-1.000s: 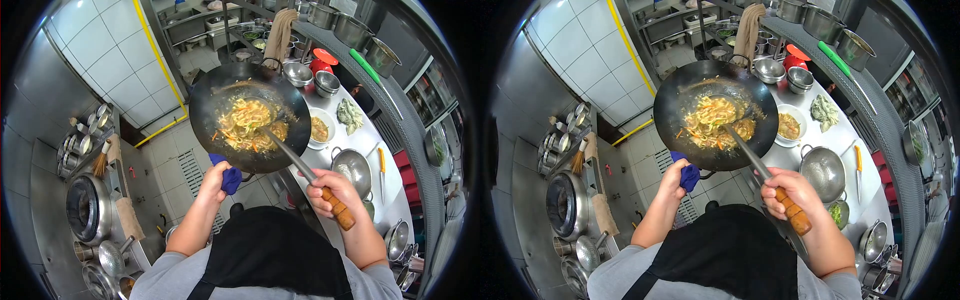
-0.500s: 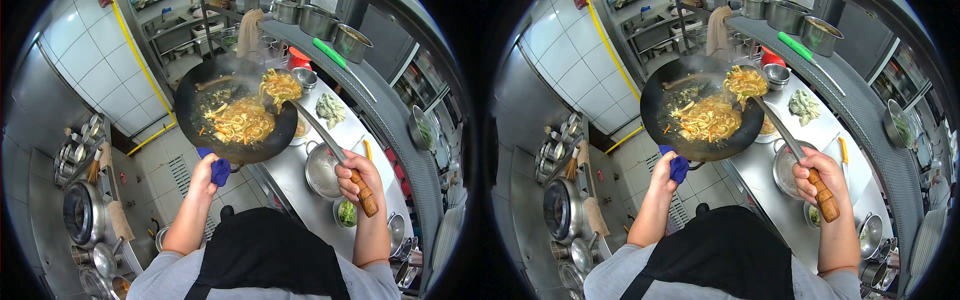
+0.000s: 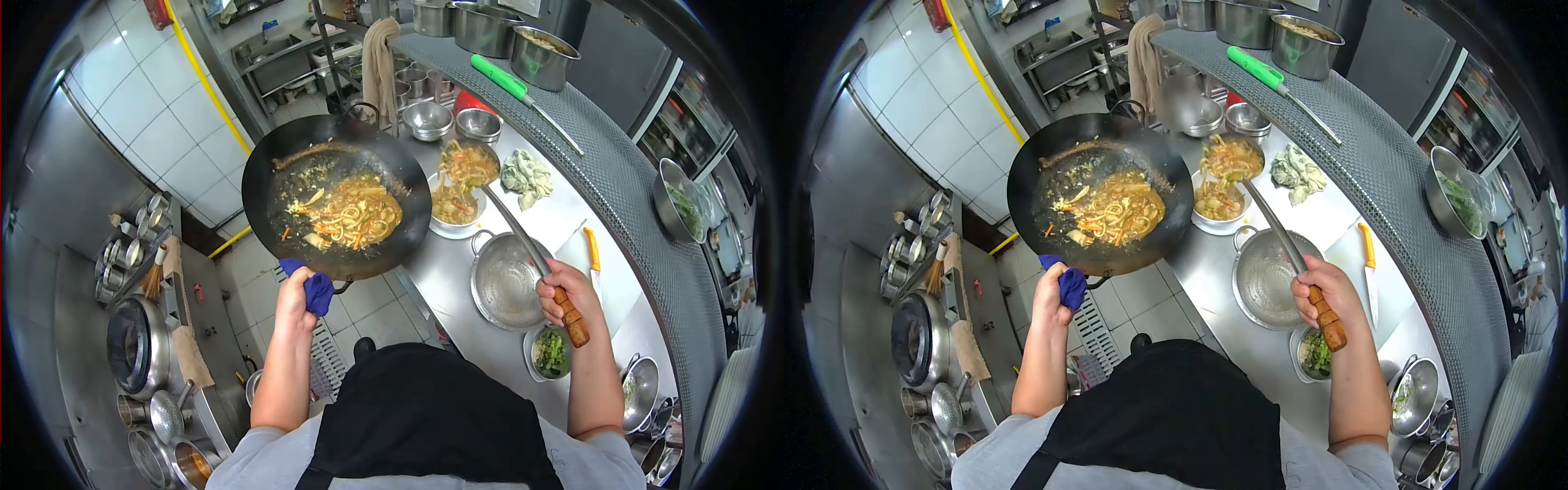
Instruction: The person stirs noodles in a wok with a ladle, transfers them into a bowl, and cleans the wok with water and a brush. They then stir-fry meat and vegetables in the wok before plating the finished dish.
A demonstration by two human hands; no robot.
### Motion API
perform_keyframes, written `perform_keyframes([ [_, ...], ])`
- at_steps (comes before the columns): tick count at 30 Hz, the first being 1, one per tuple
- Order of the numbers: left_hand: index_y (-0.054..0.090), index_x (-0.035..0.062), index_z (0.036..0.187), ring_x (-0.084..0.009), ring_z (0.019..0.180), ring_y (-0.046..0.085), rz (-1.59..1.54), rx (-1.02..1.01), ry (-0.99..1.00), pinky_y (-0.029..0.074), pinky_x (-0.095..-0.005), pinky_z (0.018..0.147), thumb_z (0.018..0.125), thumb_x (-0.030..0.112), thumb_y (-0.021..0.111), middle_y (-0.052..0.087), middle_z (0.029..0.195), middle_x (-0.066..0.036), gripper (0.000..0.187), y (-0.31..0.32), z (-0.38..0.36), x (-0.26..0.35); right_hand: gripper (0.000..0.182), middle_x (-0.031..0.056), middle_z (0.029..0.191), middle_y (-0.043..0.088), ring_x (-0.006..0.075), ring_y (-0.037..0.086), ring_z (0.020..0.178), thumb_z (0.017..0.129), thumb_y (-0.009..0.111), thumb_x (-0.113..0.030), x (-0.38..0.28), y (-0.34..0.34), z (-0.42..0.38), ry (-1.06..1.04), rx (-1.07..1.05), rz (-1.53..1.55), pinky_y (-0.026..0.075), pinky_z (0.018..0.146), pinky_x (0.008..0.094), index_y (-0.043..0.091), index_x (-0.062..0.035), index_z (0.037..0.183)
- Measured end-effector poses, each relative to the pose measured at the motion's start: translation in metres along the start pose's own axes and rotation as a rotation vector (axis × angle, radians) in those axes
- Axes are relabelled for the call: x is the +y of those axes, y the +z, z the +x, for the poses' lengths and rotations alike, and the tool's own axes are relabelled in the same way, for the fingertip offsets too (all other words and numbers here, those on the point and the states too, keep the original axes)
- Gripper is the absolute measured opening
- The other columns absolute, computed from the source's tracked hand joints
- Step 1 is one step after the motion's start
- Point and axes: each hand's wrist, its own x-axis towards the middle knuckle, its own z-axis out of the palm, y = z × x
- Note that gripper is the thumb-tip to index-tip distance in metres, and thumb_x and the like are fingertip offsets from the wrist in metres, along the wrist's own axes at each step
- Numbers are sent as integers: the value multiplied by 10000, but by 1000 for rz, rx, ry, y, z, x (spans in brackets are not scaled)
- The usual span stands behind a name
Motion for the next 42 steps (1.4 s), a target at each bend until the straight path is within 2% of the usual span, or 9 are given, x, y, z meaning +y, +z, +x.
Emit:
perform_keyframes([
  [8, 505, 65, 689, -150, 467, 498, -82, 62, 3, 415, -272, 434, 751, 37, 513, 517, 589, -26, 69, 3, -22, 10, 557, 26, 623, 498, 106, 449, 355, 773, 494, -7, 18, -6, 18, 41, 182, -599, 384, 343, 235, 423, 4, 1326],
  [12, 489, 84, 658, -144, 448, 476, -79, 41, -23, 405, -266, 425, 759, 45, 510, 486, 554, -19, 111, -9, -16, 8, 570, 227, 742, 619, 344, 630, 637, 767, 546, -76, 46, -25, 23, -378, 341, -1521, 513, 620, 413, 441, 8, 1321],
  [16, 470, 98, 637, -136, 424, 449, -104, 29, -38, 382, -255, 395, 769, 62, 508, 476, 542, -9, 142, -12, -12, 10, 614, 298, 883, 618, 420, 623, 825, 759, 561, -90, 40, 15, 8, -93, 467, -1668, 497, 762, 451, 415, -5, 1349],
  [21, 409, 127, 611, -145, 394, 404, -19, 35, -67, 342, -281, 365, 794, 130, 490, 427, 521, -4, 201, -26, 8, 14, 604, 191, 733, 621, 310, 625, 625, 781, 536, -66, 61, -29, 24, -509, 418, -1516, 514, 597, 403, 398, -1, 1366],
  [23, 405, 128, 609, -135, 395, 401, -27, 33, -78, 336, -270, 364, 792, 117, 488, 416, 517, 3, 202, -25, 8, 22, 546, 78, 654, 564, 171, 518, 436, 791, 522, -24, 37, 3, 21, -57, 443, -684, 442, 407, 303, 419, 31, 1324],
  [26, 458, 101, 648, -123, 405, 438, -54, -19, -88, 342, -245, 351, 779, 109, 506, 455, 536, 1, 140, -36, 17, 24, 518, 41, 604, 493, 110, 446, 375, 802, 503, 0, 15, 15, 6, -66, 349, -267, 365, 326, 232, 408, 28, 1311],
  [32, 555, 34, 751, -134, 458, 520, -40, -67, -103, 402, -247, 381, 758, 95, 547, 555, 628, -38, 63, -51, 32, 33, 558, 67, 661, 520, 131, 486, 435, 813, 509, -55, 25, 111, 28, -88, 262, -826, 393, 379, 253, 400, 25, 1354],
  [38, 568, 13, 763, -148, 483, 550, -59, -156, -134, 426, -257, 398, 756, 97, 553, 575, 649, -53, 86, -65, 45, 42, 558, 321, 1073, 593, 396, 640, 915, 793, 530, -113, 123, 139, 176, -570, 233, -1355, 493, 782, 431, 437, 2, 1331],
  [42, 547, 45, 715, -144, 502, 556, -26, -62, -141, 464, -250, 454, 740, 73, 554, 578, 639, -42, 38, -58, 46, 52, 611, 254, 871, 640, 427, 618, 795, 790, 549, -133, 132, 190, 120, -340, 8, -1607, 492, 725, 467, 388, -53, 1375],
])
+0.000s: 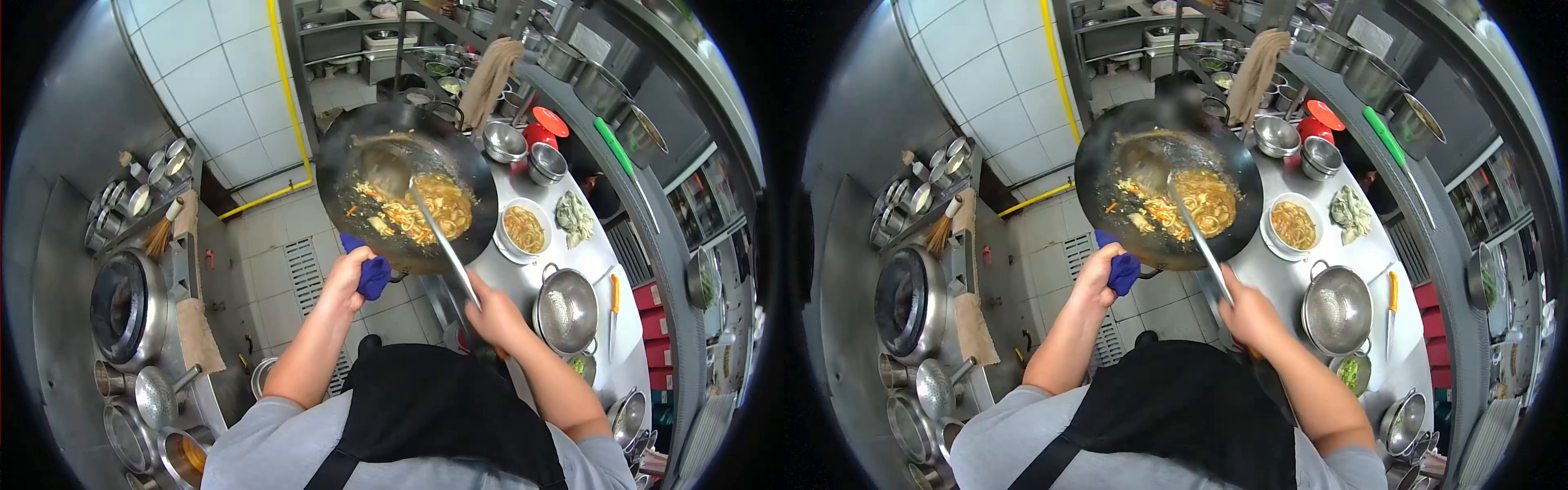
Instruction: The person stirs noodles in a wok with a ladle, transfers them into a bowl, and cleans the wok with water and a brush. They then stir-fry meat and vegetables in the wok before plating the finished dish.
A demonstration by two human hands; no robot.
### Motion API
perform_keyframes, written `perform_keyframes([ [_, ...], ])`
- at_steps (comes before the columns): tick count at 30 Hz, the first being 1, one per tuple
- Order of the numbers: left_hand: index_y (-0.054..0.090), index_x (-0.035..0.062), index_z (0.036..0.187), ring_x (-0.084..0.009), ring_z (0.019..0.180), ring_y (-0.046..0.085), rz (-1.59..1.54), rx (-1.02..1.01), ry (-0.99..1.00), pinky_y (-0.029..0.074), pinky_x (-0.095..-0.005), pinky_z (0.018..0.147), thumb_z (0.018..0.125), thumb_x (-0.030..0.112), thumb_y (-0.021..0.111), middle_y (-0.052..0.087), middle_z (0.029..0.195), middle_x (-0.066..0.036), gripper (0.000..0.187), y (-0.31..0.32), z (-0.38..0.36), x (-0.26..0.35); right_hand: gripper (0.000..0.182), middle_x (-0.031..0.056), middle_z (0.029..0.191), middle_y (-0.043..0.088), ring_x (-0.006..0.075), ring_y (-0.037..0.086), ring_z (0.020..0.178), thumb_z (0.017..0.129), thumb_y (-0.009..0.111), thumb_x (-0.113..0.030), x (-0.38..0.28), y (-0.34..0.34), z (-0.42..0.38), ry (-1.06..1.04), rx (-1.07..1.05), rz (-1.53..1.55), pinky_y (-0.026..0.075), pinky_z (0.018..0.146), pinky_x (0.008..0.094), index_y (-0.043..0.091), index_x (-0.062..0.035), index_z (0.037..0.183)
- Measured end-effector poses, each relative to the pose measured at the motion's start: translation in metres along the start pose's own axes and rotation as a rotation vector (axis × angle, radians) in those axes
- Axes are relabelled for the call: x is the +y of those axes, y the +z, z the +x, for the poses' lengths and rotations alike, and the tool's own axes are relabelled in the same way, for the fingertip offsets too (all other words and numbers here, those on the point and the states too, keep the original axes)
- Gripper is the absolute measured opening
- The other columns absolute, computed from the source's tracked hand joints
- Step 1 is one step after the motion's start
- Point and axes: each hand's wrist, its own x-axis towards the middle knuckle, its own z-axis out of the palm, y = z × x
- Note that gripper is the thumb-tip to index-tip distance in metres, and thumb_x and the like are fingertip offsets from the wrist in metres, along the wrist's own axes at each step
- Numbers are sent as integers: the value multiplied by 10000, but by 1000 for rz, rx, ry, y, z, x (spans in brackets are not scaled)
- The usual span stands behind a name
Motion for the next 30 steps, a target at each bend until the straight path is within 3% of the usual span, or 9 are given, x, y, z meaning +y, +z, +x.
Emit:
perform_keyframes([
  [5, 555, 52, 719, -150, 511, 579, -60, 31, -37, 483, -254, 457, 756, 91, 554, 589, 641, -40, 54, -16, 0, 6, 624, 152, 810, 635, 333, 635, 679, 757, 593, -116, -9, -70, -67, -51, -138, -507, 517, 634, 442, 440, -133, 1361],
  [11, 567, 13, 745, -175, 508, 573, 4, 11, 38, 449, -281, 425, 760, 100, 555, 592, 653, -72, 89, -24, 3, 6, 594, 260, 847, 638, 428, 621, 759, 760, 569, -88, 18, -57, -3, 200, 175, -204, 500, 721, 474, 455, -67, 1343],
  [16, 543, 30, 662, -157, 441, 526, -38, 34, 89, 390, -266, 359, 769, 91, 527, 559, 593, -63, 124, -16, 5, 12, 550, 314, 969, 617, 429, 626, 863, 794, 576, -106, 4, 4, -3, -50, 172, 27, 488, 815, 421, 458, 0, 1321],
  [17, 540, 27, 655, -158, 439, 522, -36, 24, 86, 382, -269, 354, 766, 88, 529, 555, 588, -66, 127, -14, 2, 15, 554, 324, 1018, 603, 422, 622, 929, 800, 578, -109, -11, -13, -12, 26, 26, 144, 478, 851, 398, 450, 1, 1328],
  [22, 585, -12, 837, -194, 559, 601, -30, -32, 71, 487, -314, 480, 745, 89, 569, 608, 711, -88, 137, -26, 5, 10, 577, 290, 958, 634, 395, 642, 824, 804, 579, -112, -24, -57, -12, 133, 100, -78, 498, 796, 414, 433, -72, 1361],
  [24, 579, -15, 840, -195, 571, 608, -44, 9, 145, 492, -312, 489, 747, 89, 565, 611, 719, -96, 140, -18, 6, 5, 577, 292, 927, 636, 421, 631, 838, 808, 569, -115, -35, -72, -4, 363, 51, -113, 496, 798, 432, 430, -86, 1368],
  [27, 578, -7, 816, -177, 546, 585, -60, 55, 229, 470, -301, 469, 741, 77, 570, 593, 690, -76, 112, -6, 17, -8, 578, 321, 943, 618, 424, 632, 846, 806, 558, -108, 0, -45, -4, 253, 105, -27, 491, 818, 429, 414, -27, 1360],
  [28, 578, -2, 804, -169, 534, 574, -64, 73, 268, 459, -296, 459, 737, 70, 572, 583, 676, -66, 99, -1, 19, -11, 593, 254, 857, 644, 356, 657, 699, 830, 534, -100, -7, -35, -6, 68, 122, -84, 524, 681, 412, 351, 31, 1379],
  [30, 571, 3, 798, -157, 569, 575, -61, 84, 278, 462, -294, 495, 731, 56, 575, 580, 692, -56, 85, 7, 21, -16, 440, 120, 719, 595, 230, 600, 522, 861, 505, -91, -58, -44, -13, 464, -235, 573, 486, 488, 340, 432, 69, 1265],
])
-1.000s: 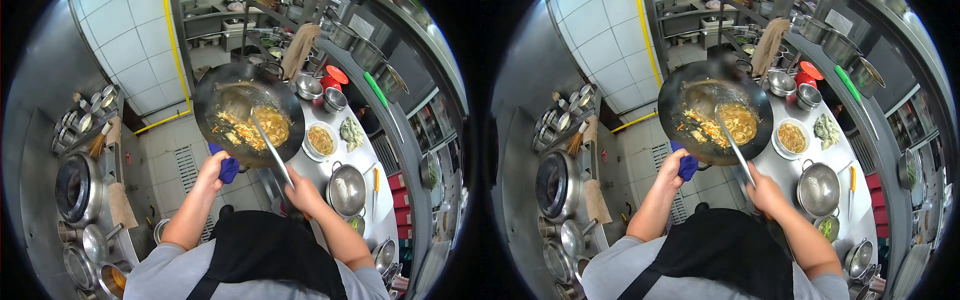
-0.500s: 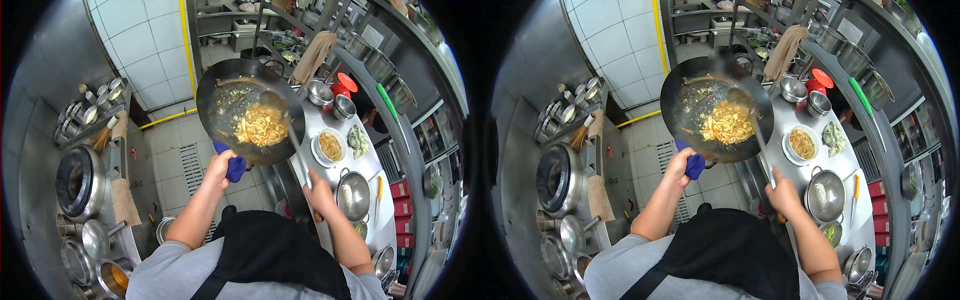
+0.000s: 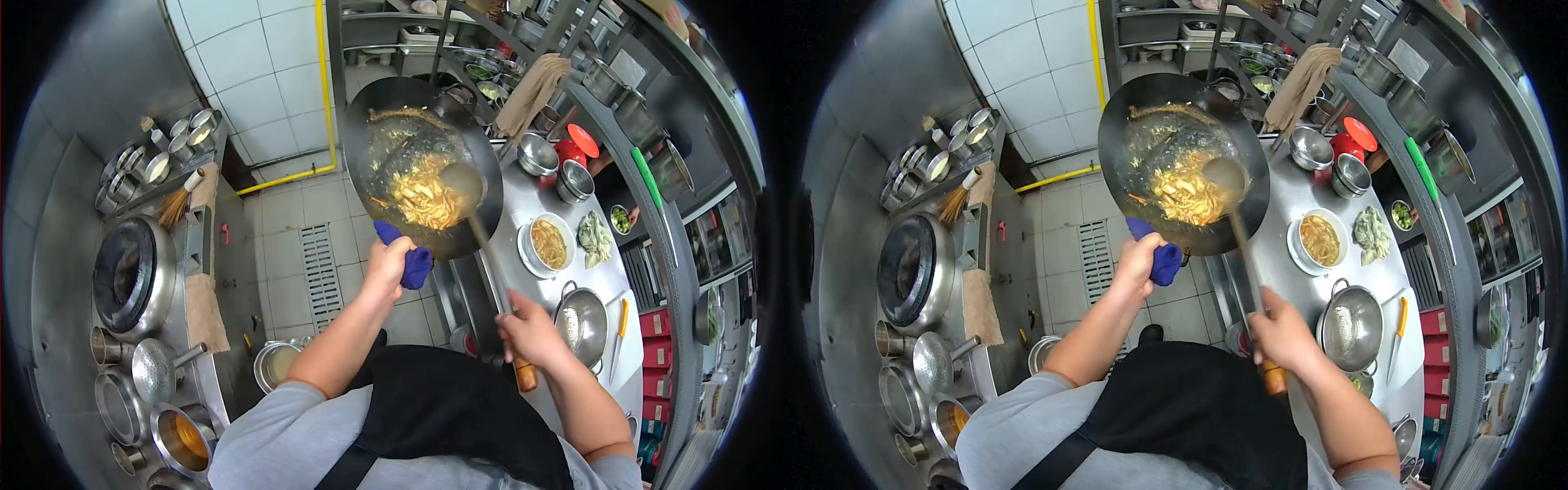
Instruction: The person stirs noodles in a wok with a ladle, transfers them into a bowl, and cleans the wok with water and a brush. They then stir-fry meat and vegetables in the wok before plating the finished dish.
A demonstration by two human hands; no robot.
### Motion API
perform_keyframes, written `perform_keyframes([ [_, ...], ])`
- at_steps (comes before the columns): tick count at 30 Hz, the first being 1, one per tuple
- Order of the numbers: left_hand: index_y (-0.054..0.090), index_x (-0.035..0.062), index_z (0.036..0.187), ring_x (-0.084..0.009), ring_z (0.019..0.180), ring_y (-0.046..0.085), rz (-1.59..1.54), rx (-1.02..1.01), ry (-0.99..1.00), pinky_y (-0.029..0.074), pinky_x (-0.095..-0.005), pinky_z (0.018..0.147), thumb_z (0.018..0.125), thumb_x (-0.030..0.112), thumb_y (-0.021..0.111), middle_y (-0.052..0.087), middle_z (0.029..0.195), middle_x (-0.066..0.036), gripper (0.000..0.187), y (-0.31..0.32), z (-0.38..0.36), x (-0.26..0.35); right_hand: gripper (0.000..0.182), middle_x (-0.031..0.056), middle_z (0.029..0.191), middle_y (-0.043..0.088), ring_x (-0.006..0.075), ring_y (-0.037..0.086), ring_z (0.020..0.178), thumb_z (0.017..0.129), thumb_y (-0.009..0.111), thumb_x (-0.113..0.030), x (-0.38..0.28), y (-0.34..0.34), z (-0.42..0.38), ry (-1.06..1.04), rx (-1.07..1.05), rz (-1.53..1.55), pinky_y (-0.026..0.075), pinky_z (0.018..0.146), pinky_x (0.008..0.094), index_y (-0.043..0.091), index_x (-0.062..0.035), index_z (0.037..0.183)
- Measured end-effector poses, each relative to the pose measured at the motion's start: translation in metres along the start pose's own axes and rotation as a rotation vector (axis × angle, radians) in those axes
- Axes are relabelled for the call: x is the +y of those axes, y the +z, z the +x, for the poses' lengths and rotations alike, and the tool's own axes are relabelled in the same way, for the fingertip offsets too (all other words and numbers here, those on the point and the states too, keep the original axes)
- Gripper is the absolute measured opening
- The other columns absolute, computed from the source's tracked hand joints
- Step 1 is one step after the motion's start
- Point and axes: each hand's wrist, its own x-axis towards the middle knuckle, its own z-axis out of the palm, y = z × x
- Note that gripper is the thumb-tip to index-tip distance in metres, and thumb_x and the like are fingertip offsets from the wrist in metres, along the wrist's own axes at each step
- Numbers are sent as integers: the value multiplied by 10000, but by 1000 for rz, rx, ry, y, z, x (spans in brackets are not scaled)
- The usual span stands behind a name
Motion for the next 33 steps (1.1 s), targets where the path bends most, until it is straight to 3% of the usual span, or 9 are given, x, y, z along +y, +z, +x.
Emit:
perform_keyframes([
  [3, 547, 15, 798, -145, 578, 560, 128, -27, 49, 452, -289, 506, 729, 43, 567, 548, 689, -40, 77, 0, 2, -9, 138, 35, 644, 497, 150, 482, 416, 881, 515, -101, -36, 11, -14, 59, -275, 559, 395, 376, 278, 424, -45, 968],
  [6, 538, 14, 807, -150, 584, 567, 113, -6, 24, 459, -290, 501, 730, 40, 564, 542, 692, -39, 86, -3, -7, -9, 221, 34, 642, 491, 144, 471, 411, 883, 527, -111, -26, 0, 0, 80, -473, 924, 383, 359, 284, 402, -44, 1052],
  [10, 548, 26, 811, -174, 544, 571, 63, -6, -83, 481, -307, 485, 736, 63, 568, 565, 664, -52, 86, -2, -22, -6, 265, 41, 654, 455, 138, 428, 379, 915, 463, -91, -17, -1, -15, 55, -547, 876, 344, 320, 276, 473, -69, 1179],
  [13, 575, 2, 873, -204, 589, 608, 28, -92, -234, 516, -331, 537, 743, 129, 583, 608, 718, -77, 182, -7, -26, -8, 280, 43, 654, 455, 134, 427, 387, 917, 454, -76, -2, -19, -16, 77, -556, 1014, 343, 322, 272, 469, -65, 1197],
  [16, 570, 43, 840, -173, 580, 589, 10, -141, -353, 492, -286, 513, 761, 108, 556, 591, 699, -44, 103, -11, -26, -7, 310, 36, 672, 464, 128, 451, 415, 913, 483, -99, 5, -35, -28, -10, -561, 966, 359, 340, 263, 425, -61, 1214],
  [19, 567, 52, 830, -151, 560, 567, -76, -236, -346, 470, -265, 496, 768, 95, 543, 574, 683, -23, 79, 7, -32, -11, 279, 35, 670, 462, 127, 451, 415, 912, 479, -93, 16, -55, -43, -37, -513, 984, 356, 338, 255, 438, -55, 1185],
  [21, 485, 123, 686, -159, 441, 476, 30, -69, -292, 390, -298, 398, 766, 150, 522, 495, 561, -3, 91, 22, -40, -8, 270, 35, 670, 462, 126, 452, 415, 911, 477, -91, 21, -68, -57, -49, -459, 984, 355, 337, 253, 439, -54, 1176],
  [30, 504, 78, 747, -145, 540, 546, 18, -149, -297, 467, -256, 483, 784, 77, 504, 539, 648, -18, 37, 38, -39, -11, 386, 68, 657, 454, 148, 432, 367, 906, 449, -66, 63, -120, -118, -87, -218, 1143, 348, 288, 284, 425, -47, 1290],
  [33, 534, 52, 797, -158, 563, 569, -13, -77, -251, 492, -261, 511, 775, 57, 511, 565, 676, -29, 32, 43, -38, -10, 448, 75, 635, 437, 136, 425, 322, 895, 369, -48, 75, -133, -133, -201, -152, 1206, 350, 237, 266, 334, 87, 1320],
])
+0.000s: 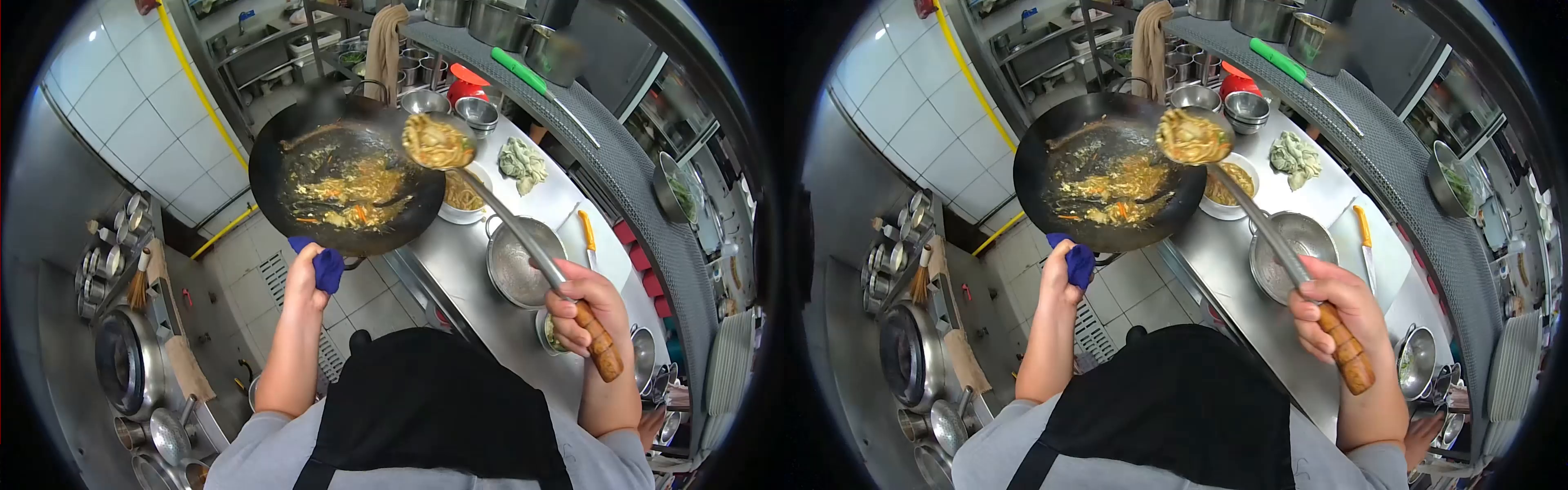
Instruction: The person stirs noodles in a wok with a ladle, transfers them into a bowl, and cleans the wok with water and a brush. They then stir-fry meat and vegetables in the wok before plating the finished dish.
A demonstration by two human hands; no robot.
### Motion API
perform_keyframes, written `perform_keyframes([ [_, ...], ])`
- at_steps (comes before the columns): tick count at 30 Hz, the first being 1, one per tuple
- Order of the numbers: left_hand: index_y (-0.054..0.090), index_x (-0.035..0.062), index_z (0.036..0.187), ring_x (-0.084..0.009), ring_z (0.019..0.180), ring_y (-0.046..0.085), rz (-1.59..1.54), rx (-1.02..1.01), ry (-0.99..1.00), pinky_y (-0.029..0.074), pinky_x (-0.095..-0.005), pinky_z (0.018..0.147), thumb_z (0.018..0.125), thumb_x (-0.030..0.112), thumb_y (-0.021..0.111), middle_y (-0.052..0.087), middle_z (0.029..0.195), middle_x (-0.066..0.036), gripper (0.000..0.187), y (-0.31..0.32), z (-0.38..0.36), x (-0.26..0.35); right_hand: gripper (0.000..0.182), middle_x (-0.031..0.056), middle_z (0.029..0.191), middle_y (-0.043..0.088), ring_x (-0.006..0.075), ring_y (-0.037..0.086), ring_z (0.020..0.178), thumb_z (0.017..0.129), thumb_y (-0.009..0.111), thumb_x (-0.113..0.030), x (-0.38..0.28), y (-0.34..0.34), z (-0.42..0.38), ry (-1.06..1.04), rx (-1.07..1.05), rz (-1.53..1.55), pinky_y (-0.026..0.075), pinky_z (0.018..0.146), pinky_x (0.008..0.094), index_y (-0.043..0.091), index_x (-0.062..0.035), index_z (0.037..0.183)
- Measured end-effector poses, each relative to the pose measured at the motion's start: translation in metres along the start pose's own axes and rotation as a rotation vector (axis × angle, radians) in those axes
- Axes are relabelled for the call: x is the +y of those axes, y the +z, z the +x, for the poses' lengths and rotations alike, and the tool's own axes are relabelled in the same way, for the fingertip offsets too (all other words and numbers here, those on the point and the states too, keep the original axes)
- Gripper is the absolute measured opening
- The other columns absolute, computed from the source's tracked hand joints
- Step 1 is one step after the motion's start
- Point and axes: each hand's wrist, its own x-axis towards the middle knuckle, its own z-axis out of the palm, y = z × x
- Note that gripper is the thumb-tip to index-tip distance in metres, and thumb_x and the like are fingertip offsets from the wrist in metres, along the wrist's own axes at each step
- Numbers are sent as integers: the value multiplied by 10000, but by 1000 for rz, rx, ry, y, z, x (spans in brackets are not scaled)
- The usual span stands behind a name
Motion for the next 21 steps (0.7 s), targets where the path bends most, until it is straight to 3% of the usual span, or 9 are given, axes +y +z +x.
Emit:
perform_keyframes([
  [3, 531, 49, 793, -159, 563, 568, 36, 25, 29, 490, -262, 508, 776, 55, 509, 565, 676, -31, 28, -1, -3, 7, 424, 61, 631, 439, 131, 404, 325, 892, 391, -47, -13, -16, -12, -40, 51, -60, 345, 271, 258, 398, 3, 1313],
  [8, 496, 76, 700, -148, 497, 530, 47, 60, 60, 451, -252, 447, 775, 53, 501, 536, 617, -22, 79, -18, 1, 9, 498, 61, 620, 465, 134, 421, 335, 854, 444, -59, -15, -35, 6, -49, 231, -252, 352, 292, 253, 367, 22, 1339],
  [10, 484, 85, 682, -142, 482, 516, 53, 60, 57, 434, -247, 431, 776, 59, 502, 526, 604, -15, 99, -23, 0, 11, 543, 69, 637, 501, 130, 457, 372, 823, 478, -52, -7, -40, 27, -52, 408, -566, 388, 331, 240, 349, 85, 1333],
  [13, 472, 102, 666, -127, 456, 484, 68, 83, 46, 392, -236, 401, 782, 80, 508, 504, 585, 0, 123, -27, 1, 13, 619, 71, 601, 503, 144, 492, 419, 794, 500, -42, 15, -67, 60, 6, 457, -1080, 428, 414, 285, 342, 38, 1387],
  [14, 472, 105, 668, -128, 454, 484, 63, 81, 54, 388, -237, 397, 783, 81, 509, 502, 582, 1, 123, -31, 2, 13, 619, 71, 601, 503, 144, 492, 419, 794, 500, -42, 21, -78, 65, 10, 460, -1083, 428, 414, 285, 342, 38, 1387],
  [16, 474, 114, 669, -130, 454, 484, 44, 102, 62, 377, -239, 393, 784, 82, 513, 501, 581, 2, 125, -33, 2, 14, 604, 211, 850, 661, 346, 658, 720, 774, 535, -104, 28, -89, 69, -198, 550, -1614, 518, 682, 387, 407, 36, 1347],
  [17, 474, 114, 669, -130, 454, 484, 41, 108, 59, 377, -239, 393, 784, 82, 513, 501, 581, 2, 125, -39, 4, 14, 604, 211, 850, 661, 346, 658, 720, 774, 535, -104, 32, -88, 68, -192, 545, -1617, 518, 682, 387, 407, 36, 1347],
  [19, 473, 118, 662, -132, 456, 483, 15, 15, 14, 379, -238, 399, 782, 82, 517, 500, 581, 4, 132, -52, 10, 17, 615, 262, 984, 643, 399, 631, 911, 769, 536, -93, 37, -69, 62, -66, 676, -1720, 486, 824, 404, 396, 31, 1355],
  [21, 473, 120, 658, -133, 453, 479, 15, -7, 18, 378, -238, 400, 782, 85, 518, 493, 575, 5, 137, -53, 13, 19, 628, 262, 993, 642, 392, 638, 896, 767, 537, -81, 38, -84, 61, -66, 665, -1685, 480, 830, 413, 383, 21, 1368],
])
